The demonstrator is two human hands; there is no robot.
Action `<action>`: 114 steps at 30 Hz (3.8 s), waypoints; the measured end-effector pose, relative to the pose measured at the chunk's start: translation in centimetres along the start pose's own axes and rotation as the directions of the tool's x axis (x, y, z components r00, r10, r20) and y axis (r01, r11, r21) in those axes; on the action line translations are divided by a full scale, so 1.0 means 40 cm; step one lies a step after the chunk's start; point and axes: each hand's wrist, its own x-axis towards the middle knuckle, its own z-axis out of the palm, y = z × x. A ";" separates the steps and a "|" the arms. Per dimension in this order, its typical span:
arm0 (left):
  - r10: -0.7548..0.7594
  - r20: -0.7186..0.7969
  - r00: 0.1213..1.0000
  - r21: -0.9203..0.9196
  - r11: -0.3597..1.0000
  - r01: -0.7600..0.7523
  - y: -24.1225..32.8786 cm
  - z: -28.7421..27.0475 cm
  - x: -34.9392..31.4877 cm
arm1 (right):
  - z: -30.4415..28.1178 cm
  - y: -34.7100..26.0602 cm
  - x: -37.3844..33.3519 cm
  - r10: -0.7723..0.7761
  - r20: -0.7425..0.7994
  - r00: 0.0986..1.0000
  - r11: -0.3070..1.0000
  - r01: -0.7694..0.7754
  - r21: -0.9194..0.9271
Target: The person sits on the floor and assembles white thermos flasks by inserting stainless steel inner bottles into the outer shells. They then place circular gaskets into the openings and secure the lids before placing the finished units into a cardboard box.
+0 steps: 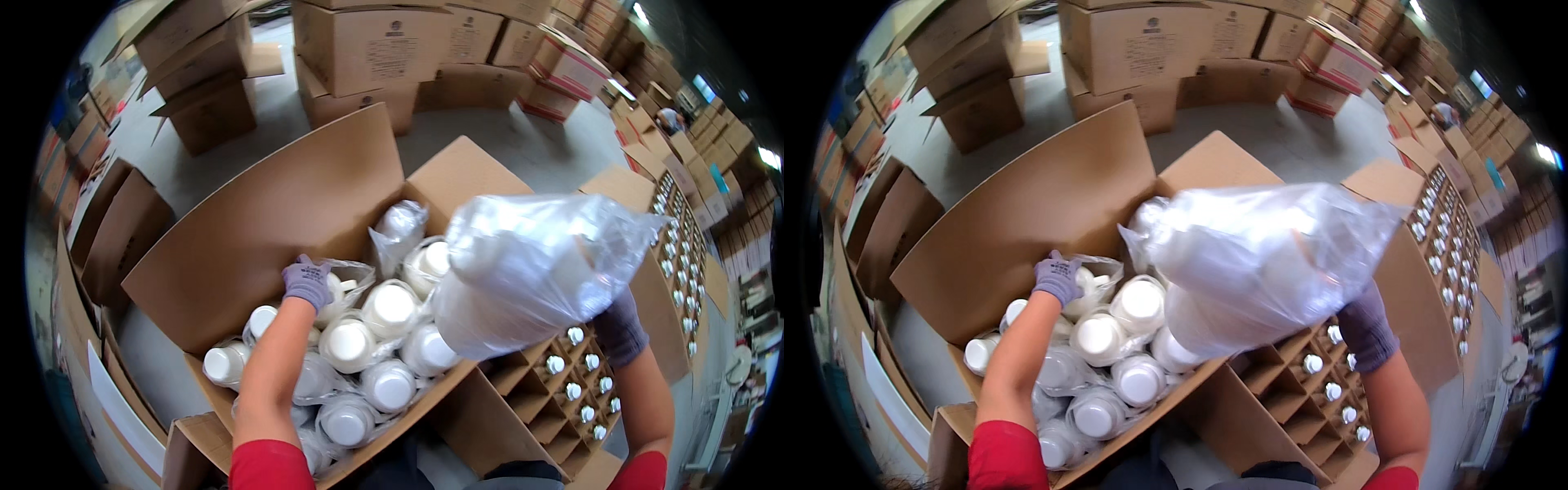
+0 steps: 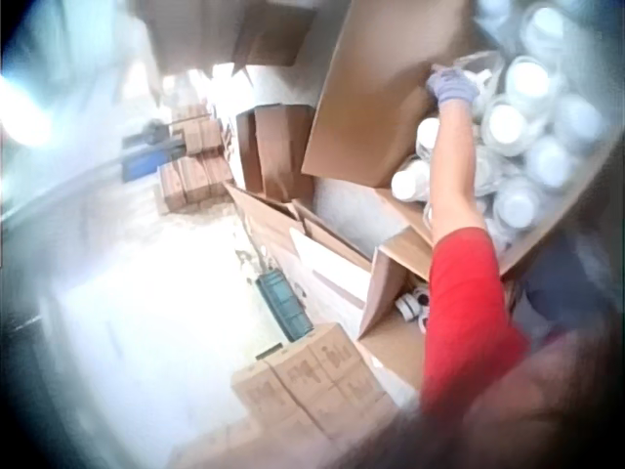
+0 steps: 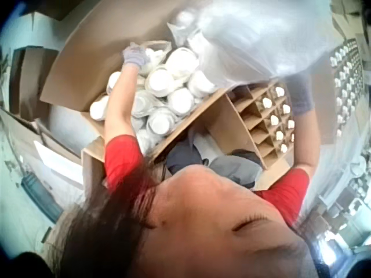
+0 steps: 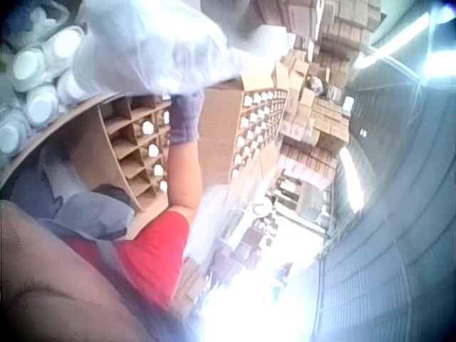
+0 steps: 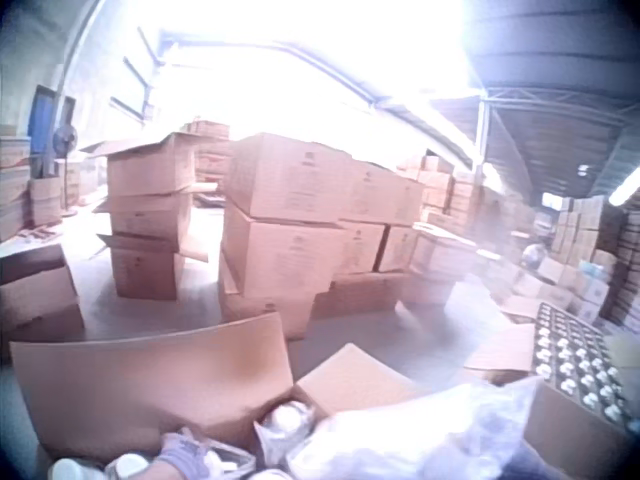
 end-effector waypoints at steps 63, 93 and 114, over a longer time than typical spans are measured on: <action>0.936 0.230 -0.267 -0.582 -0.088 -0.808 0.877 -0.375 -1.107 | -0.316 0.404 -0.985 0.609 -0.301 0.734 0.226 -0.524 -0.821; 0.969 -0.141 0.202 -0.563 0.089 -0.822 0.821 -0.115 -1.121 | -0.175 0.585 -0.352 0.444 -0.301 0.844 0.128 -0.392 -0.911; 0.781 -0.449 0.435 -0.570 -0.625 0.533 0.971 -0.149 -1.230 | -0.119 -0.093 -1.240 -0.426 -0.307 0.851 0.856 0.269 -0.442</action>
